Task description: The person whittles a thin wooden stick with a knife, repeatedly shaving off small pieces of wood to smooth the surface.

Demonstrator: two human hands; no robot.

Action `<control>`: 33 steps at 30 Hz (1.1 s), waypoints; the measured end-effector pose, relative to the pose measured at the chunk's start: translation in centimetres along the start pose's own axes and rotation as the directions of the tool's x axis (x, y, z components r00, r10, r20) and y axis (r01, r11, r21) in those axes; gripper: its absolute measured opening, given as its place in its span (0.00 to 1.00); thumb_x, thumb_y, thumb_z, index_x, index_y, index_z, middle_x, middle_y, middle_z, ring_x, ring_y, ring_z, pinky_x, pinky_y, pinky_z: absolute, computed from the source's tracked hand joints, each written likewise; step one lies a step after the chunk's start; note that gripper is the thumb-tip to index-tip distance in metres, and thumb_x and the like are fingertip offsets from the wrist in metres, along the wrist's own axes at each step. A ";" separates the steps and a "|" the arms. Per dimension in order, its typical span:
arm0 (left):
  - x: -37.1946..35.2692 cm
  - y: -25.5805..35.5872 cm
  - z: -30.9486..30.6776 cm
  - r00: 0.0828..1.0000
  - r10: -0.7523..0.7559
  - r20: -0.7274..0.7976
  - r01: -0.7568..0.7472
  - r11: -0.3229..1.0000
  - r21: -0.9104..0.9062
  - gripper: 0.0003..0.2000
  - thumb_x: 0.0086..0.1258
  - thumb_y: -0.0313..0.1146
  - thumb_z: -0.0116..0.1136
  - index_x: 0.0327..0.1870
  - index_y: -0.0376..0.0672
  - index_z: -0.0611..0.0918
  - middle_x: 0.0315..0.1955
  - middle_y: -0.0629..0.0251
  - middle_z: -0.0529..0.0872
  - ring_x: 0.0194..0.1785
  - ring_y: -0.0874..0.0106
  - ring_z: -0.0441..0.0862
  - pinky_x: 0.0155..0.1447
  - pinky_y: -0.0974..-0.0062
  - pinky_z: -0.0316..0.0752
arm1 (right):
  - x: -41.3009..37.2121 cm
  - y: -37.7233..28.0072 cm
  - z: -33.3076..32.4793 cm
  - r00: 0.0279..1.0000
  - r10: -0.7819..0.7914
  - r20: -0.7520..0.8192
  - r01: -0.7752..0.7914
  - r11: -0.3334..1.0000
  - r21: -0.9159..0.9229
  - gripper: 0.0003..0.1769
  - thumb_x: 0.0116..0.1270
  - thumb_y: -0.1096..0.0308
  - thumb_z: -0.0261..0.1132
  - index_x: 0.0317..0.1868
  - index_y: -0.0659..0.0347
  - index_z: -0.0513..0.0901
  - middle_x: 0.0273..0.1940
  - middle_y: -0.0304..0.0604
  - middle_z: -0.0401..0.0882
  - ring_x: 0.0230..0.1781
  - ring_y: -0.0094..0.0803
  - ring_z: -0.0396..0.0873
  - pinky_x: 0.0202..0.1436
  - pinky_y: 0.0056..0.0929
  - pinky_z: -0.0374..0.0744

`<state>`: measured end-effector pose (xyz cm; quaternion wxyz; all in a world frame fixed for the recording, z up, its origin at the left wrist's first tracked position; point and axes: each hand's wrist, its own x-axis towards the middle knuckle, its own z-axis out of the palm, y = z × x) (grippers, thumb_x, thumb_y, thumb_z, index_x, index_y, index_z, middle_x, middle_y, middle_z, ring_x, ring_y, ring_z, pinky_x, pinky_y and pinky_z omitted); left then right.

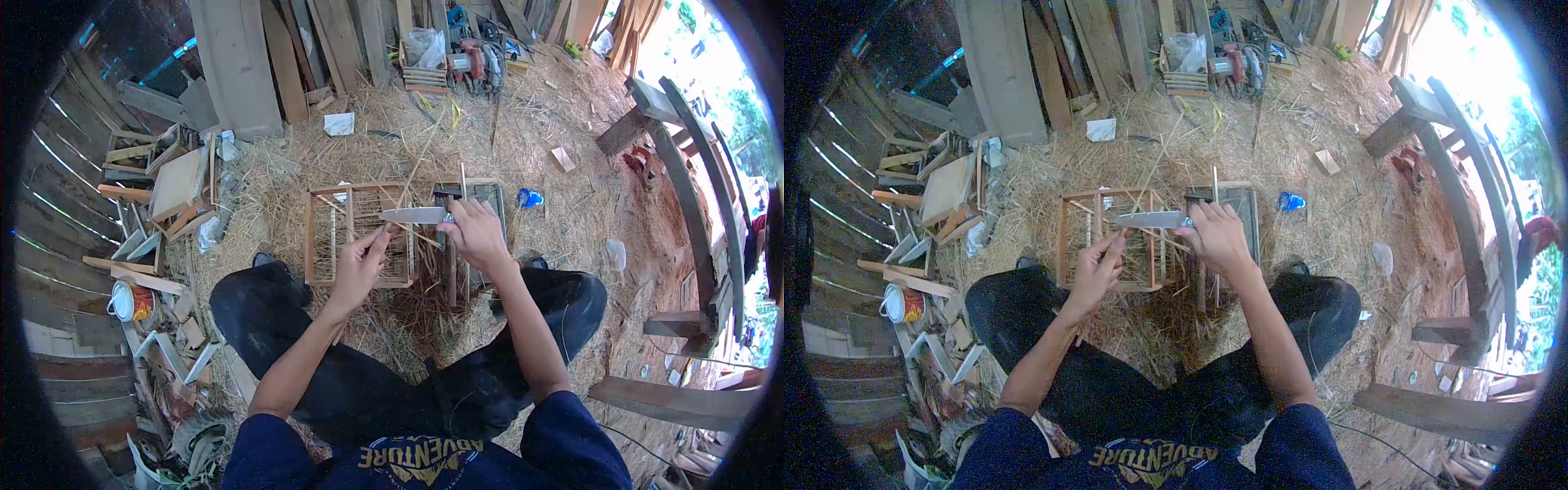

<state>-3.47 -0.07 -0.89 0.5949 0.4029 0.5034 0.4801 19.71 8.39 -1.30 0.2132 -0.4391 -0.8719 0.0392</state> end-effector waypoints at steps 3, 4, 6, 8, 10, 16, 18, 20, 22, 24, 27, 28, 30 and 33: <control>-0.5 1.3 0.3 0.999 -0.022 -0.050 0.023 1.000 0.022 0.18 0.79 0.42 0.52 0.60 0.38 0.81 0.17 0.83 0.65 0.19 0.89 0.58 0.23 0.85 0.51 | -1.1 3.3 3.0 0.997 0.079 0.016 -0.076 0.990 -0.121 0.16 0.72 0.56 0.57 0.46 0.62 0.78 0.42 0.50 0.80 0.45 0.48 0.78 0.47 0.44 0.72; -1.1 0.7 -0.2 0.999 0.001 -0.052 0.002 0.998 0.061 0.18 0.79 0.42 0.52 0.59 0.38 0.81 0.18 0.83 0.66 0.19 0.89 0.58 0.22 0.85 0.52 | -2.1 7.8 2.4 0.928 0.374 0.000 -0.371 0.920 -0.126 0.15 0.72 0.58 0.56 0.47 0.62 0.78 0.42 0.53 0.81 0.44 0.51 0.79 0.46 0.47 0.74; -3.0 -0.6 -3.0 0.998 0.040 -0.044 -0.032 0.985 0.171 0.18 0.80 0.42 0.51 0.57 0.38 0.81 0.18 0.82 0.67 0.19 0.89 0.59 0.22 0.85 0.53 | -3.3 10.2 1.8 0.795 0.602 -0.073 -0.607 0.790 -0.089 0.15 0.73 0.60 0.56 0.47 0.63 0.78 0.39 0.56 0.81 0.41 0.55 0.80 0.42 0.51 0.75; -3.1 1.4 -4.3 0.992 0.027 -0.123 -0.013 0.994 0.112 0.18 0.80 0.42 0.50 0.57 0.38 0.81 0.20 0.81 0.69 0.18 0.89 0.59 0.22 0.85 0.54 | -2.2 7.2 -0.9 0.848 0.487 -0.207 -0.509 0.858 -0.064 0.15 0.73 0.59 0.56 0.45 0.64 0.78 0.36 0.57 0.81 0.36 0.56 0.80 0.39 0.53 0.75; -2.4 0.8 -5.1 0.995 0.007 -0.100 -0.009 1.000 -0.012 0.17 0.81 0.41 0.48 0.60 0.39 0.79 0.24 0.79 0.68 0.18 0.89 0.57 0.21 0.86 0.53 | -2.3 5.4 -3.9 0.886 0.332 -0.322 -0.383 0.917 -0.108 0.15 0.74 0.58 0.57 0.42 0.64 0.77 0.32 0.59 0.81 0.32 0.57 0.80 0.35 0.54 0.74; -3.0 0.4 -3.5 0.996 -0.089 -0.032 0.076 0.958 -0.278 0.15 0.82 0.40 0.46 0.58 0.41 0.76 0.22 0.79 0.61 0.18 0.89 0.54 0.21 0.87 0.49 | -2.5 -2.3 -0.6 0.986 0.165 0.004 -0.159 0.945 0.284 0.15 0.75 0.61 0.52 0.44 0.67 0.75 0.38 0.59 0.77 0.43 0.59 0.76 0.47 0.49 0.72; -3.0 0.1 -3.4 0.997 -0.067 -0.035 0.057 0.968 -0.244 0.13 0.81 0.42 0.48 0.51 0.42 0.77 0.22 0.79 0.63 0.19 0.88 0.55 0.21 0.87 0.50 | -1.7 -3.5 -1.1 0.998 0.061 0.035 -0.069 0.933 0.353 0.15 0.74 0.61 0.52 0.47 0.66 0.75 0.39 0.58 0.77 0.43 0.60 0.75 0.49 0.51 0.72; -3.0 0.3 -2.8 0.997 -0.072 -0.035 0.060 0.963 -0.262 0.13 0.80 0.43 0.48 0.49 0.43 0.76 0.23 0.79 0.65 0.19 0.88 0.56 0.22 0.87 0.50 | -1.3 -4.6 -1.3 0.997 0.049 0.051 -0.065 0.928 0.368 0.14 0.74 0.60 0.53 0.46 0.63 0.74 0.40 0.57 0.78 0.44 0.57 0.76 0.50 0.50 0.73; -2.6 0.1 -2.2 0.996 -0.083 -0.029 0.073 0.964 -0.257 0.13 0.80 0.45 0.48 0.48 0.44 0.76 0.23 0.79 0.66 0.20 0.88 0.57 0.22 0.87 0.50 | -1.0 -5.1 -1.0 0.999 0.018 0.038 -0.031 0.921 0.388 0.13 0.74 0.59 0.54 0.46 0.62 0.74 0.40 0.56 0.78 0.44 0.55 0.77 0.51 0.50 0.73; -2.0 -0.9 -1.7 0.994 -0.111 -0.020 0.104 0.968 -0.229 0.14 0.80 0.46 0.48 0.46 0.45 0.75 0.23 0.79 0.67 0.20 0.88 0.57 0.23 0.86 0.50 | -0.6 -5.7 -1.2 0.999 -0.016 0.051 -0.006 0.915 0.404 0.15 0.74 0.59 0.55 0.48 0.63 0.74 0.41 0.56 0.79 0.45 0.56 0.77 0.51 0.48 0.74; -1.8 -1.7 -0.6 0.992 -0.123 -0.040 0.109 0.962 -0.252 0.15 0.80 0.50 0.46 0.45 0.47 0.74 0.22 0.79 0.65 0.19 0.87 0.56 0.22 0.85 0.49 | -0.3 -6.4 -1.5 0.993 -0.033 0.111 -0.022 0.889 0.458 0.15 0.73 0.60 0.56 0.50 0.64 0.76 0.42 0.56 0.79 0.45 0.55 0.77 0.51 0.47 0.74; -1.9 -1.6 -0.6 0.993 -0.121 0.009 0.120 0.966 -0.230 0.16 0.80 0.50 0.46 0.45 0.47 0.74 0.21 0.79 0.64 0.19 0.87 0.56 0.22 0.85 0.49 | -0.3 -6.4 -1.1 0.993 -0.042 0.109 -0.014 0.882 0.471 0.16 0.73 0.60 0.56 0.51 0.64 0.76 0.42 0.56 0.79 0.45 0.55 0.77 0.51 0.47 0.74; -2.0 -1.2 -0.7 0.987 -0.120 0.108 0.139 0.972 -0.189 0.16 0.80 0.51 0.46 0.43 0.46 0.73 0.20 0.79 0.62 0.18 0.86 0.55 0.22 0.84 0.49 | -0.4 -6.3 -0.8 0.993 -0.060 0.101 0.002 0.869 0.495 0.16 0.73 0.61 0.56 0.51 0.65 0.76 0.42 0.55 0.79 0.45 0.55 0.77 0.51 0.47 0.74; -2.0 -0.9 -0.3 0.975 -0.139 0.173 0.167 0.973 -0.157 0.18 0.80 0.52 0.45 0.42 0.45 0.72 0.19 0.79 0.59 0.17 0.85 0.54 0.21 0.84 0.49 | -0.7 -6.4 -1.0 0.993 -0.077 0.084 0.023 0.860 0.510 0.16 0.72 0.62 0.56 0.51 0.66 0.75 0.42 0.55 0.79 0.45 0.54 0.77 0.51 0.46 0.74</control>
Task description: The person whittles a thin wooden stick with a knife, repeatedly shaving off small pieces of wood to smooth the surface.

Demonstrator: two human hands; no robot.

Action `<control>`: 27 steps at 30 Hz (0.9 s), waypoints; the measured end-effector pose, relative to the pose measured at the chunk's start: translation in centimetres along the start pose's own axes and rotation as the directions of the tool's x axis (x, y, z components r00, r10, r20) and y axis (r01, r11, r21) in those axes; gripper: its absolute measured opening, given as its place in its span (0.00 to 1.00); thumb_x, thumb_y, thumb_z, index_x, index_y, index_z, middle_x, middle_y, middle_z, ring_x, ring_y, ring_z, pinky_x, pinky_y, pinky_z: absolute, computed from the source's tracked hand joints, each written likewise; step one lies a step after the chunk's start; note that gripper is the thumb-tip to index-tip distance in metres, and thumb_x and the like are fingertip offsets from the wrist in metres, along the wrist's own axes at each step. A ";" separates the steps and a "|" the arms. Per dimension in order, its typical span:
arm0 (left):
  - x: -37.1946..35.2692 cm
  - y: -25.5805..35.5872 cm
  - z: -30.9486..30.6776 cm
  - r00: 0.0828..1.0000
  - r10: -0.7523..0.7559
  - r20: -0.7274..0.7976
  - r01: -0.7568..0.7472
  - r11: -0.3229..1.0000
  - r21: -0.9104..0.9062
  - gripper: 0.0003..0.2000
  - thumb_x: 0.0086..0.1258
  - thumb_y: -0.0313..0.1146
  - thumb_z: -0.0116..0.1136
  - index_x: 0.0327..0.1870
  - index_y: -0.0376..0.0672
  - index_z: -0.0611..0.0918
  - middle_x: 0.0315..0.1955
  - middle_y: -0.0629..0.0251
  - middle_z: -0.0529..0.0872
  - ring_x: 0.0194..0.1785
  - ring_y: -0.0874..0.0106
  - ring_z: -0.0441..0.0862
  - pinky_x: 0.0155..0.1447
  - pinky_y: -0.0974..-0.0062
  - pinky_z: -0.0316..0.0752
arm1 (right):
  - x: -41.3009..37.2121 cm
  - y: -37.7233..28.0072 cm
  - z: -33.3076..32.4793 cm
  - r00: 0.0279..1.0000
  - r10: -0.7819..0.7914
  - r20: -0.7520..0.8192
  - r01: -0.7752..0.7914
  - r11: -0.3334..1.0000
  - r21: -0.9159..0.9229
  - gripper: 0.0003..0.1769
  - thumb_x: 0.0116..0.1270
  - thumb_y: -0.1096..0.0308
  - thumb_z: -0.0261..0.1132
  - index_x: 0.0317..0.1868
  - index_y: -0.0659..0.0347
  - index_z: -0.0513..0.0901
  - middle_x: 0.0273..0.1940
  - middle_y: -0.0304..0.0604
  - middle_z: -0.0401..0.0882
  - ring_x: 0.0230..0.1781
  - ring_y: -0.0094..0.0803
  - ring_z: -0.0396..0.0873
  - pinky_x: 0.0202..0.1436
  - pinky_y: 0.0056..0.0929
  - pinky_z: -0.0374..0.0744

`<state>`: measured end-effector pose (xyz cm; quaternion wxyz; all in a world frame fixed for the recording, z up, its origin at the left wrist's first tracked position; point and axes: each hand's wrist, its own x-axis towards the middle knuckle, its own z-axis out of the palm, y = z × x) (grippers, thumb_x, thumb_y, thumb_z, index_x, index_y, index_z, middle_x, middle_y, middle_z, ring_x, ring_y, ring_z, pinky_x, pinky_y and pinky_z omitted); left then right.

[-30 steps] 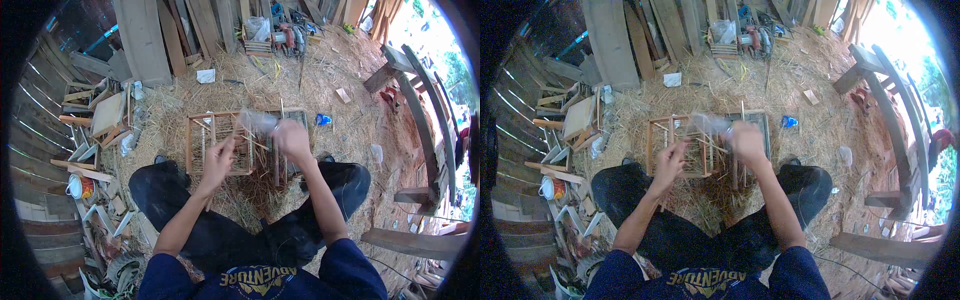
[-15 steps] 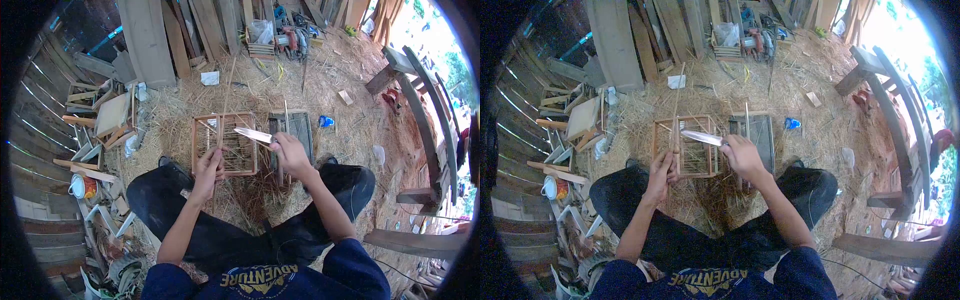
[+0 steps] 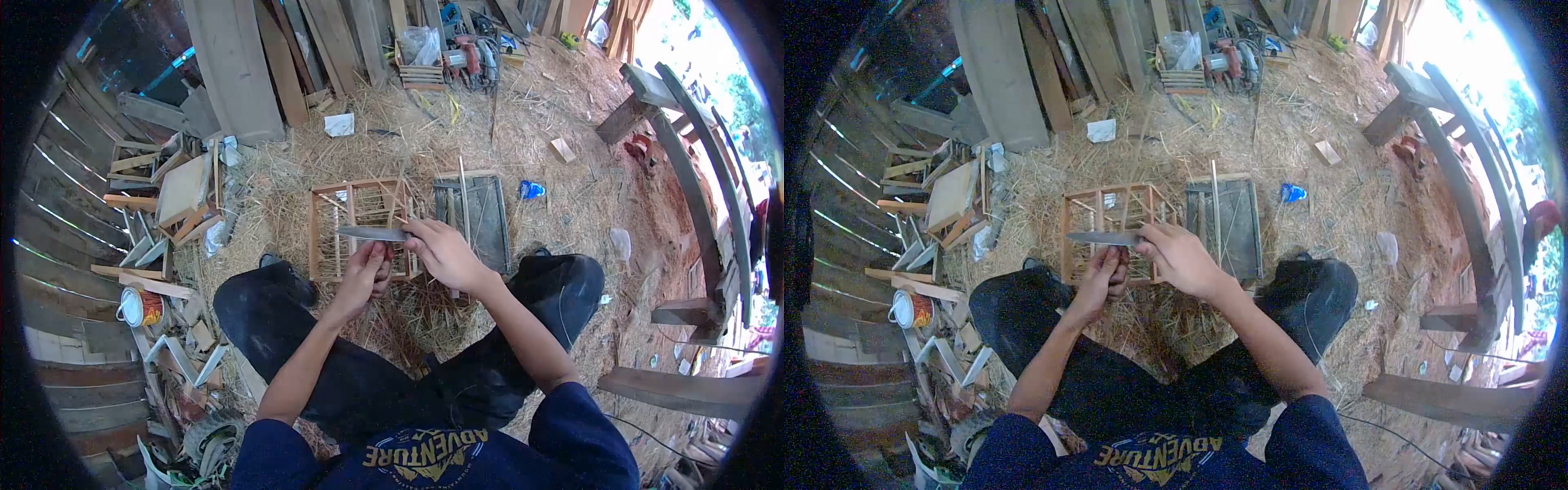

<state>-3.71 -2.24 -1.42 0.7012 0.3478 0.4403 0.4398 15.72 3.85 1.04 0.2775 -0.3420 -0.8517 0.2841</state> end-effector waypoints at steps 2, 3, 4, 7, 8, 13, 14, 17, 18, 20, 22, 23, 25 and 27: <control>-0.6 0.8 1.1 0.998 -0.021 -0.057 0.023 0.999 0.047 0.17 0.80 0.50 0.45 0.42 0.44 0.72 0.19 0.79 0.59 0.18 0.84 0.54 0.22 0.83 0.50 | 0.0 0.0 -0.2 1.000 -0.016 -0.015 0.016 1.000 -0.026 0.15 0.71 0.63 0.57 0.50 0.66 0.75 0.42 0.54 0.78 0.46 0.52 0.76 0.52 0.46 0.73; -0.7 1.2 1.6 0.996 -0.025 -0.087 0.032 0.997 0.072 0.17 0.81 0.49 0.44 0.43 0.43 0.72 0.19 0.79 0.59 0.18 0.84 0.54 0.22 0.82 0.51 | 0.0 0.2 -0.3 0.999 -0.031 -0.022 0.030 0.996 -0.079 0.15 0.71 0.62 0.57 0.49 0.65 0.75 0.41 0.53 0.77 0.46 0.51 0.76 0.51 0.45 0.72; -0.4 0.9 1.5 0.994 0.073 -0.081 -0.057 0.980 0.189 0.16 0.81 0.48 0.44 0.43 0.43 0.72 0.19 0.78 0.59 0.18 0.84 0.54 0.22 0.81 0.52 | -0.2 0.6 -0.4 0.998 -0.047 -0.028 0.043 0.990 -0.132 0.15 0.70 0.61 0.57 0.48 0.64 0.75 0.41 0.52 0.77 0.45 0.50 0.76 0.51 0.44 0.72; 0.4 -0.2 1.3 0.957 0.286 -0.055 -0.216 0.824 0.524 0.15 0.82 0.43 0.43 0.45 0.39 0.75 0.19 0.76 0.64 0.21 0.81 0.60 0.26 0.76 0.58 | -0.5 1.6 -0.3 0.998 -0.060 -0.029 0.052 0.970 -0.239 0.14 0.70 0.60 0.57 0.46 0.63 0.75 0.40 0.50 0.76 0.44 0.47 0.75 0.49 0.42 0.70; 0.4 -0.2 1.4 0.952 0.302 -0.051 -0.225 0.804 0.551 0.15 0.82 0.43 0.43 0.45 0.39 0.75 0.19 0.76 0.64 0.22 0.81 0.60 0.27 0.76 0.58 | -0.6 1.9 -0.3 0.998 -0.059 -0.030 0.049 0.962 -0.267 0.14 0.69 0.59 0.57 0.46 0.62 0.75 0.39 0.49 0.76 0.44 0.47 0.74 0.49 0.41 0.70; 1.1 0.6 1.9 0.959 0.281 -0.029 -0.197 0.739 0.645 0.16 0.82 0.40 0.42 0.45 0.35 0.76 0.19 0.71 0.67 0.23 0.78 0.65 0.28 0.73 0.62 | -0.7 2.0 -2.6 0.999 -0.011 -0.049 -0.008 0.926 -0.378 0.14 0.68 0.56 0.58 0.41 0.59 0.76 0.39 0.48 0.78 0.44 0.46 0.76 0.48 0.39 0.69; 1.2 1.2 2.3 0.969 0.246 -0.030 -0.166 0.734 0.658 0.15 0.82 0.39 0.42 0.46 0.34 0.75 0.19 0.68 0.70 0.23 0.77 0.67 0.29 0.71 0.64 | -0.7 2.8 -2.7 0.992 -0.056 -0.109 0.003 0.897 -0.441 0.14 0.69 0.56 0.58 0.42 0.59 0.76 0.38 0.49 0.78 0.43 0.47 0.77 0.47 0.41 0.70; -0.1 1.0 2.0 0.971 0.229 0.064 -0.217 0.744 0.632 0.15 0.83 0.39 0.41 0.40 0.37 0.74 0.18 0.70 0.69 0.22 0.79 0.66 0.28 0.73 0.64 | -2.1 6.7 -6.0 0.913 0.137 -0.385 -0.334 0.792 -0.510 0.15 0.71 0.57 0.57 0.43 0.61 0.77 0.37 0.52 0.80 0.40 0.52 0.78 0.44 0.47 0.72; -1.1 0.4 1.7 0.962 0.243 0.125 -0.263 0.703 0.661 0.15 0.83 0.39 0.40 0.39 0.37 0.74 0.17 0.71 0.69 0.22 0.79 0.65 0.28 0.74 0.64 | -3.2 8.5 -9.6 0.756 0.400 -0.518 -0.630 0.660 -0.409 0.15 0.73 0.57 0.57 0.44 0.63 0.78 0.36 0.54 0.80 0.39 0.55 0.79 0.42 0.50 0.73; -1.1 -1.9 -0.4 0.998 0.064 0.026 -0.069 0.865 0.497 0.16 0.82 0.45 0.41 0.39 0.43 0.73 0.22 0.75 0.68 0.24 0.83 0.65 0.27 0.81 0.62 | -3.1 8.2 -14.7 0.584 0.324 -0.744 -0.705 0.658 -0.267 0.13 0.74 0.61 0.55 0.46 0.61 0.79 0.25 0.56 0.79 0.24 0.54 0.78 0.27 0.48 0.73; -0.4 -0.9 -1.0 0.988 0.124 -0.093 -0.076 0.909 0.410 0.14 0.83 0.41 0.39 0.39 0.43 0.72 0.17 0.76 0.65 0.18 0.84 0.61 0.23 0.83 0.58 | -3.7 6.5 -12.8 0.699 0.400 -0.593 -0.640 0.719 -0.269 0.14 0.76 0.61 0.54 0.47 0.63 0.78 0.33 0.59 0.79 0.34 0.57 0.78 0.37 0.49 0.74; 0.7 0.6 -1.1 0.989 0.131 -0.065 -0.103 0.939 0.327 0.14 0.83 0.44 0.40 0.41 0.44 0.72 0.18 0.78 0.62 0.17 0.85 0.57 0.20 0.85 0.53 | -4.4 5.3 -11.4 0.747 0.427 -0.509 -0.609 0.747 -0.267 0.14 0.77 0.61 0.53 0.47 0.64 0.77 0.36 0.61 0.79 0.39 0.59 0.78 0.42 0.50 0.74; 1.4 2.0 -0.4 0.998 0.058 -0.028 -0.054 0.992 0.117 0.14 0.83 0.46 0.41 0.42 0.44 0.72 0.19 0.78 0.61 0.16 0.86 0.55 0.19 0.85 0.51 | -4.8 5.3 -7.6 0.835 0.239 -0.495 -0.443 0.826 -0.349 0.15 0.77 0.59 0.51 0.44 0.62 0.75 0.35 0.59 0.78 0.36 0.59 0.77 0.42 0.51 0.73; 0.7 1.6 -0.4 1.000 -0.017 0.009 0.017 1.000 -0.019 0.14 0.82 0.47 0.42 0.43 0.45 0.71 0.20 0.79 0.59 0.17 0.87 0.52 0.19 0.85 0.49 | -4.7 4.3 -5.4 0.900 0.258 -0.350 -0.351 0.906 -0.236 0.14 0.76 0.59 0.53 0.45 0.63 0.75 0.34 0.58 0.78 0.35 0.58 0.77 0.41 0.51 0.73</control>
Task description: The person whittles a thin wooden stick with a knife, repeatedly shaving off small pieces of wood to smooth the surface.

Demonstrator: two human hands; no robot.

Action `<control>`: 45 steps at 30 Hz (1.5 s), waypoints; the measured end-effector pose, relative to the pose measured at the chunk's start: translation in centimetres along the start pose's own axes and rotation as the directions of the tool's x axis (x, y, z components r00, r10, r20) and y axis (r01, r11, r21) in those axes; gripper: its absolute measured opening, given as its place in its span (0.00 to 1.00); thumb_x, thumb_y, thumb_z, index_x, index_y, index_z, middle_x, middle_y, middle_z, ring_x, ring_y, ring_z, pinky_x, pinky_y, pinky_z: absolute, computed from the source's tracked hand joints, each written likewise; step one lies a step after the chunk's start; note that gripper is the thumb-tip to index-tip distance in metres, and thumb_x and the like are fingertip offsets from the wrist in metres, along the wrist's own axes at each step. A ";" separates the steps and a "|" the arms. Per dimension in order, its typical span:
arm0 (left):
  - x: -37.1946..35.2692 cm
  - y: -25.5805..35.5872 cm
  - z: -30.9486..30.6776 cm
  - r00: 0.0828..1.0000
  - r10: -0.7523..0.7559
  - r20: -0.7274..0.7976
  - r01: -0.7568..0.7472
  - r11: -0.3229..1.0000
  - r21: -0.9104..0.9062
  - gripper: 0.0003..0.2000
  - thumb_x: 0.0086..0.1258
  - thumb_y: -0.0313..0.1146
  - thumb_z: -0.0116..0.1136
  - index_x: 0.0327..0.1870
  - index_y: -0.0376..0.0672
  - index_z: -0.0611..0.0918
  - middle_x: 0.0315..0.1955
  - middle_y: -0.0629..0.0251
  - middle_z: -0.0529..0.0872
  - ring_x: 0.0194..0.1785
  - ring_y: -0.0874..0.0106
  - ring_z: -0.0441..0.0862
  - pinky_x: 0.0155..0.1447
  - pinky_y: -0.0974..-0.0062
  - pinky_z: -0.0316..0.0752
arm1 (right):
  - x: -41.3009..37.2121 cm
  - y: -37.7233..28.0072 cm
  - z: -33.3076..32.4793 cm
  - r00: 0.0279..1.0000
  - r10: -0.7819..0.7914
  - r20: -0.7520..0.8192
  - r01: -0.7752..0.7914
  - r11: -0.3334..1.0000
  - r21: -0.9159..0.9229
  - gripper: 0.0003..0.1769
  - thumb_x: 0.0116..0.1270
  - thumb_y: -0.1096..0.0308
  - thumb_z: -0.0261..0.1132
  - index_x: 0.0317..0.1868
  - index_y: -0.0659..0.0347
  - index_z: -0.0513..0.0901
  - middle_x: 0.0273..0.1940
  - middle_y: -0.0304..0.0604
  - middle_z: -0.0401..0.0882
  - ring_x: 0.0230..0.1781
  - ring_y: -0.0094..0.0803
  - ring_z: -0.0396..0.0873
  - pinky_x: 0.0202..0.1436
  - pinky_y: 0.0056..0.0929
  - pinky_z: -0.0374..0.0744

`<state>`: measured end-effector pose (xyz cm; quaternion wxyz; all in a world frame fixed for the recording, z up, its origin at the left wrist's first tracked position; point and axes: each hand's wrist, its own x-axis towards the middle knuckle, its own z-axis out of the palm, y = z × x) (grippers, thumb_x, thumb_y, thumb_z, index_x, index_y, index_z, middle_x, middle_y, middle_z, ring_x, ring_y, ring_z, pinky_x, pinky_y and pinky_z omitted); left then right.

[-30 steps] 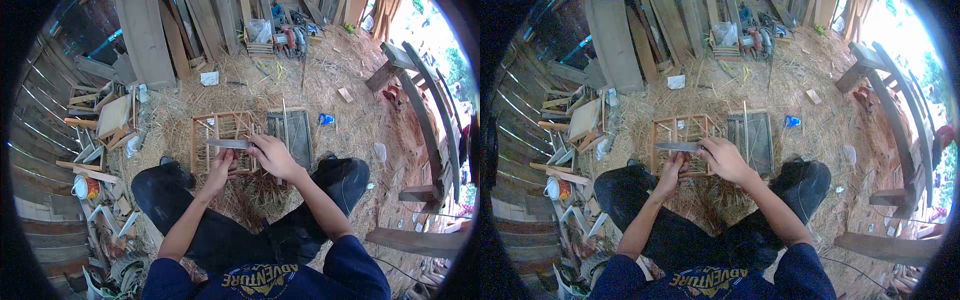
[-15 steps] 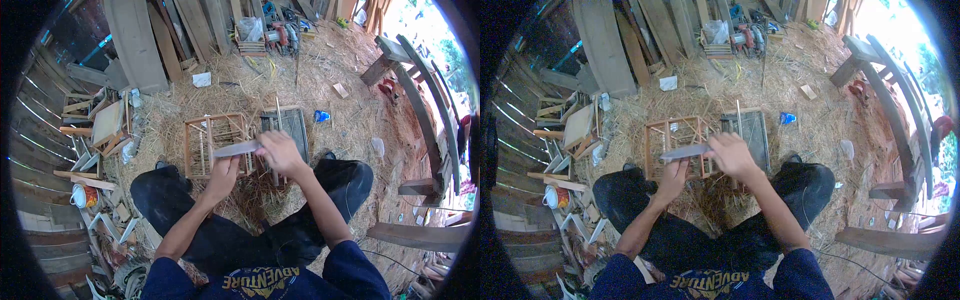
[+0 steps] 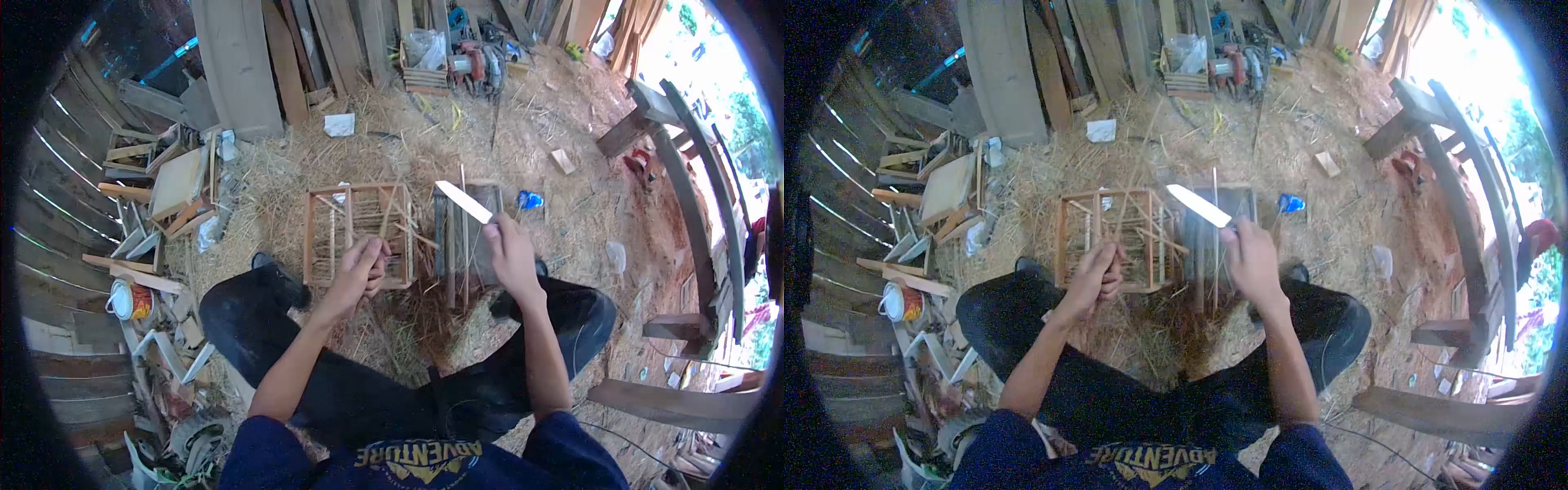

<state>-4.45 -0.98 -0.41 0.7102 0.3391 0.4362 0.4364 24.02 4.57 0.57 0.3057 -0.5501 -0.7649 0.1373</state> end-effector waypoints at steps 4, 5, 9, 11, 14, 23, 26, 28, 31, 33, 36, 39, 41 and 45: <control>-1.1 -0.7 0.5 0.994 -0.079 0.077 0.085 0.993 -0.078 0.12 0.82 0.46 0.44 0.45 0.47 0.71 0.20 0.77 0.60 0.18 0.85 0.52 0.21 0.85 0.48 | -0.6 -3.6 1.7 0.973 -0.086 0.215 0.037 0.974 0.222 0.14 0.74 0.60 0.56 0.46 0.63 0.74 0.36 0.58 0.78 0.39 0.57 0.78 0.42 0.50 0.75; -1.1 -0.7 0.8 0.992 -0.101 0.070 0.107 0.991 -0.082 0.12 0.82 0.46 0.44 0.45 0.47 0.71 0.21 0.77 0.60 0.19 0.85 0.53 0.21 0.85 0.48 | -0.7 -4.0 2.3 0.962 -0.137 0.234 0.083 0.970 0.227 0.14 0.73 0.60 0.56 0.47 0.63 0.75 0.37 0.58 0.79 0.40 0.56 0.78 0.43 0.49 0.75; 0.6 -1.8 1.5 0.989 -0.116 0.087 0.132 0.970 -0.206 0.12 0.81 0.46 0.45 0.46 0.47 0.72 0.20 0.78 0.60 0.19 0.84 0.53 0.22 0.83 0.48 | -0.3 -5.8 3.6 0.927 -0.287 0.242 0.218 0.937 0.274 0.12 0.74 0.63 0.54 0.47 0.64 0.74 0.39 0.55 0.77 0.43 0.57 0.77 0.47 0.47 0.75; 1.0 -2.6 1.1 0.988 -0.094 0.119 0.122 0.960 -0.253 0.12 0.81 0.45 0.45 0.47 0.47 0.73 0.20 0.78 0.60 0.19 0.84 0.53 0.23 0.83 0.49 | 0.0 -6.1 3.9 0.919 -0.313 0.241 0.235 0.924 0.302 0.13 0.74 0.63 0.53 0.47 0.65 0.74 0.40 0.55 0.77 0.43 0.56 0.77 0.47 0.47 0.75; 0.9 -2.3 0.5 0.988 -0.079 0.136 0.103 0.977 -0.187 0.11 0.82 0.44 0.45 0.47 0.47 0.74 0.20 0.77 0.62 0.20 0.83 0.55 0.23 0.83 0.50 | 0.6 -6.0 3.8 0.914 -0.348 0.209 0.292 0.921 0.257 0.13 0.74 0.63 0.54 0.48 0.65 0.74 0.40 0.54 0.77 0.44 0.54 0.76 0.50 0.46 0.74; 0.7 -2.8 0.7 0.905 0.426 0.006 -0.345 0.724 0.597 0.15 0.82 0.41 0.43 0.37 0.37 0.73 0.22 0.74 0.71 0.20 0.79 0.64 0.27 0.74 0.63 | 0.8 -6.0 5.1 0.892 -0.388 0.232 0.365 0.921 0.138 0.15 0.70 0.60 0.57 0.46 0.65 0.72 0.38 0.52 0.75 0.44 0.50 0.74 0.50 0.44 0.70; -0.7 -1.2 1.3 0.995 0.082 -0.061 -0.057 0.938 0.342 0.15 0.82 0.41 0.43 0.37 0.39 0.72 0.22 0.75 0.70 0.21 0.81 0.64 0.25 0.76 0.61 | 1.2 -5.3 5.5 0.883 -0.407 0.232 0.389 0.913 0.121 0.16 0.70 0.58 0.56 0.45 0.64 0.72 0.38 0.52 0.75 0.44 0.50 0.75 0.50 0.46 0.70; -0.9 -0.7 1.2 0.999 0.019 -0.050 -0.006 0.969 0.246 0.14 0.82 0.41 0.43 0.38 0.40 0.72 0.21 0.76 0.67 0.21 0.83 0.63 0.23 0.79 0.59 | 1.3 -4.8 5.5 0.897 -0.379 0.226 0.374 0.925 0.066 0.17 0.70 0.56 0.56 0.43 0.63 0.74 0.38 0.52 0.76 0.44 0.50 0.75 0.48 0.47 0.71; -1.2 -0.6 0.2 0.968 0.228 0.100 -0.249 0.873 0.419 0.12 0.82 0.42 0.44 0.41 0.43 0.72 0.21 0.78 0.64 0.20 0.85 0.60 0.21 0.83 0.55 | 1.9 1.3 8.0 0.973 -0.155 0.170 0.184 0.968 -0.170 0.18 0.72 0.54 0.55 0.35 0.62 0.78 0.33 0.55 0.79 0.36 0.51 0.78 0.39 0.51 0.73; -2.0 -1.1 -0.3 0.967 0.235 0.100 -0.255 0.873 0.415 0.12 0.82 0.43 0.44 0.42 0.45 0.72 0.22 0.79 0.63 0.20 0.87 0.59 0.20 0.85 0.54 | 3.9 5.8 3.6 0.985 0.140 -0.097 -0.160 0.958 -0.238 0.22 0.76 0.54 0.50 0.34 0.66 0.76 0.26 0.58 0.76 0.28 0.55 0.76 0.33 0.50 0.71; -2.3 -2.1 -2.7 0.993 0.081 -0.086 -0.058 0.969 0.239 0.13 0.81 0.46 0.45 0.43 0.45 0.72 0.24 0.79 0.64 0.20 0.88 0.59 0.20 0.87 0.52 | 5.6 5.7 -0.6 0.924 0.285 -0.254 -0.328 0.933 -0.149 0.23 0.79 0.55 0.46 0.37 0.67 0.75 0.24 0.59 0.75 0.26 0.57 0.75 0.31 0.51 0.70; -2.1 2.0 -3.3 0.998 0.023 -0.051 -0.026 0.998 -0.058 0.15 0.82 0.47 0.43 0.38 0.45 0.71 0.21 0.80 0.63 0.18 0.88 0.57 0.20 0.87 0.50 | 1.5 1.6 0.9 0.994 0.039 -0.100 -0.043 0.998 -0.036 0.18 0.79 0.57 0.46 0.45 0.65 0.73 0.35 0.62 0.75 0.39 0.61 0.75 0.42 0.51 0.72; -1.1 1.6 -3.5 0.993 0.053 -0.109 -0.047 0.997 0.054 0.17 0.81 0.49 0.43 0.37 0.46 0.70 0.20 0.79 0.63 0.18 0.88 0.57 0.20 0.86 0.51 | -0.1 0.3 3.1 0.994 0.065 0.087 -0.067 0.998 0.020 0.16 0.78 0.60 0.48 0.47 0.66 0.74 0.38 0.61 0.74 0.43 0.60 0.74 0.47 0.48 0.72; -1.6 -0.9 -2.8 0.990 -0.036 -0.135 0.057 0.986 0.158 0.19 0.80 0.53 0.45 0.37 0.46 0.71 0.19 0.79 0.62 0.18 0.88 0.57 0.21 0.86 0.52 | -0.1 -2.9 4.6 0.965 -0.219 0.142 0.197 0.969 0.152 0.14 0.75 0.62 0.51 0.47 0.66 0.75 0.40 0.56 0.76 0.43 0.56 0.74 0.50 0.46 0.72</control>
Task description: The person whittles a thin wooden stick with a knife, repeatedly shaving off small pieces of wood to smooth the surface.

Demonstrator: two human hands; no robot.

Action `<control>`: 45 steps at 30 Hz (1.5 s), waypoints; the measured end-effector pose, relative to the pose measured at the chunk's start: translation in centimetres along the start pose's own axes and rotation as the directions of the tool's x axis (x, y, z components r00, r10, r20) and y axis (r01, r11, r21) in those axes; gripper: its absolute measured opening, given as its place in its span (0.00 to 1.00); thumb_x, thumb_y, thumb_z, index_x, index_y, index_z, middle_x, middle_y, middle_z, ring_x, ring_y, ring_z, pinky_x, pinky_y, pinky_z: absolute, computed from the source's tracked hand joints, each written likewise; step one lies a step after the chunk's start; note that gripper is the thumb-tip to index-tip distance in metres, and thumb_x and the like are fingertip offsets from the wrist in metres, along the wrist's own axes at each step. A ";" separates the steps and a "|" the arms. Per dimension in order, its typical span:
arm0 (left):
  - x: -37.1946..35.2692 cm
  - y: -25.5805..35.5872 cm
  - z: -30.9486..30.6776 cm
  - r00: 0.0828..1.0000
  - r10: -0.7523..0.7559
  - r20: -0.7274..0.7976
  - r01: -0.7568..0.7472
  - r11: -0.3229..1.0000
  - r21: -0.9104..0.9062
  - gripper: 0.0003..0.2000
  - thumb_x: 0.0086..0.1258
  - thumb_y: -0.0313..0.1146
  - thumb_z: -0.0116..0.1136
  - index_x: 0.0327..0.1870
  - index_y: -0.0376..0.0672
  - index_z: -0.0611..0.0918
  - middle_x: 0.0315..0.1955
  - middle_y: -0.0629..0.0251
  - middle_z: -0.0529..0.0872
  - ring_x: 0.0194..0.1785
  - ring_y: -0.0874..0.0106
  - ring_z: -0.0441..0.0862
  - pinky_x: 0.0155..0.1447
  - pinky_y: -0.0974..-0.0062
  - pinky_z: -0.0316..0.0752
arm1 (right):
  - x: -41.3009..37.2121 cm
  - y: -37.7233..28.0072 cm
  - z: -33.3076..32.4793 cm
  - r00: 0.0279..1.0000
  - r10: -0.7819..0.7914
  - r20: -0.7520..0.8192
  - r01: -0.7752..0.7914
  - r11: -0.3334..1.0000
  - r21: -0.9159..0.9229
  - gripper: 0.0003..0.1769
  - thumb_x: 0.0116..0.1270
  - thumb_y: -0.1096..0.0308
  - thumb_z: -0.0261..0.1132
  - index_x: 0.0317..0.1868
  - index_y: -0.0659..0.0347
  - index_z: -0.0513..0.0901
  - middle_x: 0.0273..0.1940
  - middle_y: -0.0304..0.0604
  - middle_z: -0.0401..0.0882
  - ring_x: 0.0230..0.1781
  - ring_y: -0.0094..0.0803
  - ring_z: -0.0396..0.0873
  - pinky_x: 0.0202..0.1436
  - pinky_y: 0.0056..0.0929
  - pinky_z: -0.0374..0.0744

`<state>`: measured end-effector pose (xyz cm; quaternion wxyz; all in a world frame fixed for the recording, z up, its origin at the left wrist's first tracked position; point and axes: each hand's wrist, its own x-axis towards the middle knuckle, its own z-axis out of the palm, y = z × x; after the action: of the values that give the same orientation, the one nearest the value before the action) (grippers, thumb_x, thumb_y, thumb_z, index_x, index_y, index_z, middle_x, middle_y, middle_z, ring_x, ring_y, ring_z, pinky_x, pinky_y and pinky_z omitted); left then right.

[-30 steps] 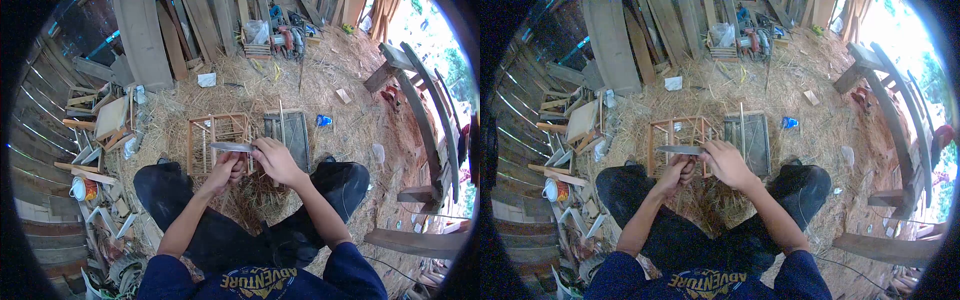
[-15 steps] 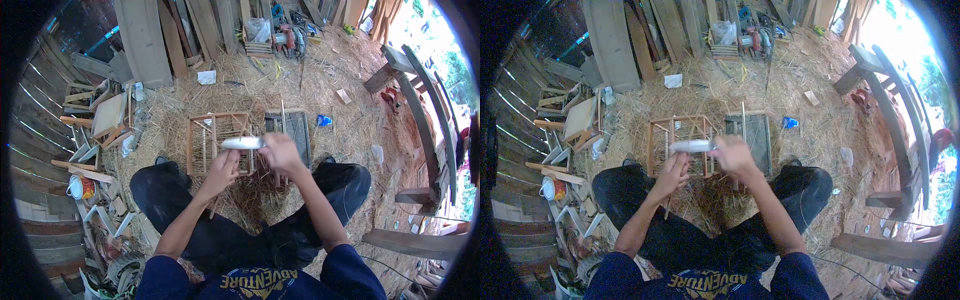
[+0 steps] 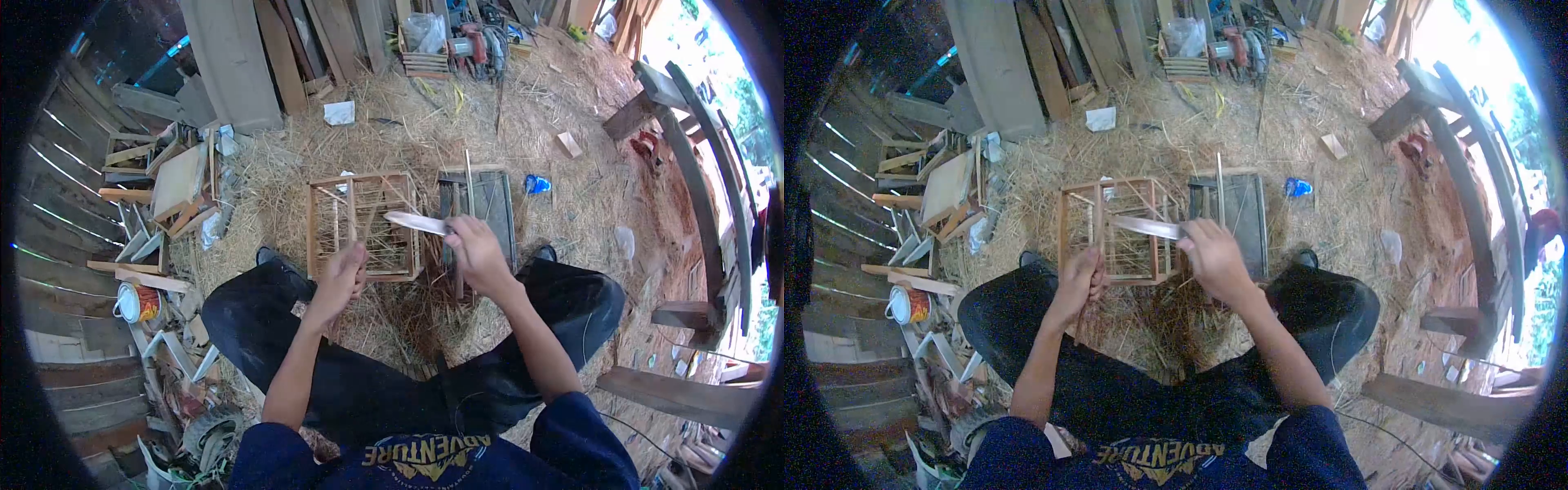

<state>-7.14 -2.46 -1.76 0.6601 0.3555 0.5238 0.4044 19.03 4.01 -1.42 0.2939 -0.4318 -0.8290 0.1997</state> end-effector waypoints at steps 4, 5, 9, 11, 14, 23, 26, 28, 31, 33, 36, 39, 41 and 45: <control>2.0 -1.4 0.2 0.977 0.203 0.066 -0.213 0.944 0.253 0.22 0.79 0.55 0.44 0.36 0.43 0.75 0.21 0.77 0.66 0.23 0.83 0.64 0.27 0.80 0.59 | 0.6 -1.8 0.5 0.995 -0.084 0.053 0.079 0.993 0.082 0.14 0.74 0.64 0.53 0.49 0.67 0.74 0.40 0.54 0.75 0.43 0.53 0.74 0.52 0.45 0.71; 2.2 -1.8 0.5 0.981 0.191 0.028 -0.191 0.936 0.296 0.22 0.80 0.53 0.44 0.37 0.41 0.76 0.22 0.74 0.69 0.24 0.79 0.66 0.29 0.77 0.61 | 0.8 -1.8 1.0 0.991 -0.116 0.061 0.111 0.990 0.088 0.14 0.73 0.64 0.53 0.50 0.67 0.74 0.40 0.54 0.74 0.43 0.52 0.73 0.52 0.44 0.71; 2.0 -1.0 3.4 0.900 0.435 0.018 -0.354 0.708 0.611 0.18 0.80 0.44 0.44 0.43 0.36 0.78 0.28 0.59 0.79 0.32 0.61 0.76 0.38 0.63 0.69 | 1.3 -2.2 2.3 0.985 -0.167 0.041 0.162 0.981 0.109 0.15 0.71 0.66 0.55 0.52 0.67 0.74 0.40 0.52 0.74 0.44 0.51 0.73 0.52 0.44 0.71; 1.9 -0.8 3.9 0.859 0.508 0.059 -0.399 0.594 0.698 0.15 0.80 0.38 0.44 0.46 0.33 0.78 0.32 0.52 0.82 0.38 0.52 0.78 0.44 0.57 0.70 | 1.5 -2.1 2.5 0.982 -0.188 0.001 0.187 0.978 0.097 0.15 0.70 0.66 0.56 0.51 0.67 0.74 0.40 0.52 0.74 0.43 0.51 0.73 0.52 0.43 0.71; 1.9 0.2 4.3 0.867 0.495 0.057 -0.383 0.588 0.713 0.14 0.78 0.34 0.44 0.49 0.31 0.78 0.39 0.44 0.83 0.46 0.45 0.78 0.51 0.54 0.70 | 2.2 -1.5 2.2 0.972 -0.234 -0.038 0.235 0.971 0.034 0.15 0.68 0.64 0.57 0.48 0.66 0.75 0.40 0.52 0.74 0.43 0.50 0.73 0.50 0.42 0.71; 1.8 -0.4 5.1 0.873 0.487 0.027 -0.396 0.676 0.622 0.15 0.78 0.34 0.44 0.51 0.30 0.78 0.44 0.41 0.82 0.51 0.45 0.78 0.57 0.56 0.70 | 2.6 -0.1 2.0 0.949 -0.314 -0.003 0.311 0.943 -0.120 0.25 0.71 0.46 0.51 0.41 0.64 0.76 0.36 0.49 0.75 0.37 0.47 0.74 0.44 0.40 0.70; 2.1 -0.5 5.0 0.843 0.538 -0.001 -0.421 0.661 0.621 0.14 0.79 0.34 0.45 0.47 0.30 0.79 0.39 0.44 0.83 0.45 0.48 0.79 0.52 0.57 0.71 | 2.6 0.3 2.3 0.949 -0.315 -0.023 0.307 0.936 -0.173 0.25 0.70 0.46 0.53 0.39 0.63 0.75 0.34 0.49 0.75 0.35 0.45 0.73 0.42 0.39 0.70; 2.2 -0.4 4.1 0.984 0.174 -0.047 -0.149 0.930 0.336 0.24 0.83 0.45 0.37 0.32 0.33 0.74 0.20 0.62 0.73 0.23 0.70 0.71 0.32 0.66 0.68 | 2.9 1.3 2.2 0.941 -0.320 -0.112 0.284 0.924 -0.257 0.18 0.66 0.52 0.61 0.38 0.60 0.76 0.33 0.45 0.74 0.36 0.43 0.74 0.42 0.39 0.71; 2.4 0.0 3.9 0.990 0.136 0.023 -0.138 0.982 0.133 0.22 0.81 0.54 0.38 0.31 0.45 0.68 0.17 0.76 0.61 0.16 0.83 0.58 0.20 0.80 0.55 | 3.3 1.5 0.6 0.991 -0.132 0.000 0.124 0.926 -0.357 0.19 0.64 0.52 0.62 0.40 0.61 0.76 0.35 0.45 0.75 0.39 0.44 0.74 0.45 0.41 0.70; 2.3 1.3 4.4 0.993 0.114 0.030 -0.116 0.988 0.099 0.24 0.82 0.52 0.37 0.28 0.43 0.68 0.17 0.76 0.63 0.18 0.82 0.60 0.22 0.78 0.58 | 3.3 1.6 0.8 0.992 -0.124 -0.030 0.106 0.933 -0.344 0.18 0.66 0.53 0.61 0.40 0.62 0.75 0.34 0.47 0.76 0.38 0.46 0.75 0.44 0.43 0.71; 3.0 0.5 3.5 0.996 0.076 0.042 -0.076 0.997 -0.019 0.23 0.80 0.56 0.39 0.31 0.46 0.67 0.17 0.76 0.61 0.14 0.83 0.57 0.17 0.80 0.53 | 2.5 1.2 2.2 0.994 -0.102 -0.047 0.089 0.969 -0.232 0.16 0.70 0.56 0.59 0.41 0.63 0.75 0.32 0.51 0.76 0.37 0.50 0.77 0.43 0.46 0.72; 2.9 0.4 2.7 0.998 0.066 0.019 -0.066 0.998 -0.008 0.22 0.81 0.54 0.40 0.31 0.46 0.67 0.17 0.76 0.61 0.14 0.83 0.56 0.17 0.80 0.54 | 1.3 -0.7 3.1 0.986 0.101 0.135 -0.106 0.994 0.032 0.19 0.78 0.55 0.48 0.41 0.64 0.72 0.30 0.57 0.75 0.33 0.57 0.76 0.37 0.50 0.72; 3.4 -0.2 2.4 0.998 0.053 0.016 -0.055 0.994 0.095 0.20 0.82 0.50 0.40 0.33 0.44 0.70 0.17 0.77 0.63 0.16 0.83 0.58 0.20 0.79 0.56 | 1.6 -2.0 3.7 0.978 0.114 0.176 -0.141 0.979 0.148 0.16 0.77 0.57 0.50 0.41 0.64 0.72 0.31 0.58 0.75 0.34 0.58 0.76 0.37 0.50 0.73; 4.1 -0.7 2.4 0.997 0.073 0.017 -0.074 0.993 0.093 0.17 0.82 0.44 0.40 0.37 0.42 0.73 0.17 0.78 0.65 0.17 0.84 0.59 0.22 0.78 0.57 | 2.7 -2.4 3.5 0.997 -0.022 0.068 0.018 0.998 0.057 0.11 0.73 0.62 0.55 0.41 0.63 0.72 0.33 0.56 0.77 0.36 0.56 0.77 0.40 0.49 0.73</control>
<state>-4.12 0.86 -3.58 0.6309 0.4079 0.5244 0.4008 14.04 4.63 -1.82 0.2794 -0.4080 -0.8368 0.2349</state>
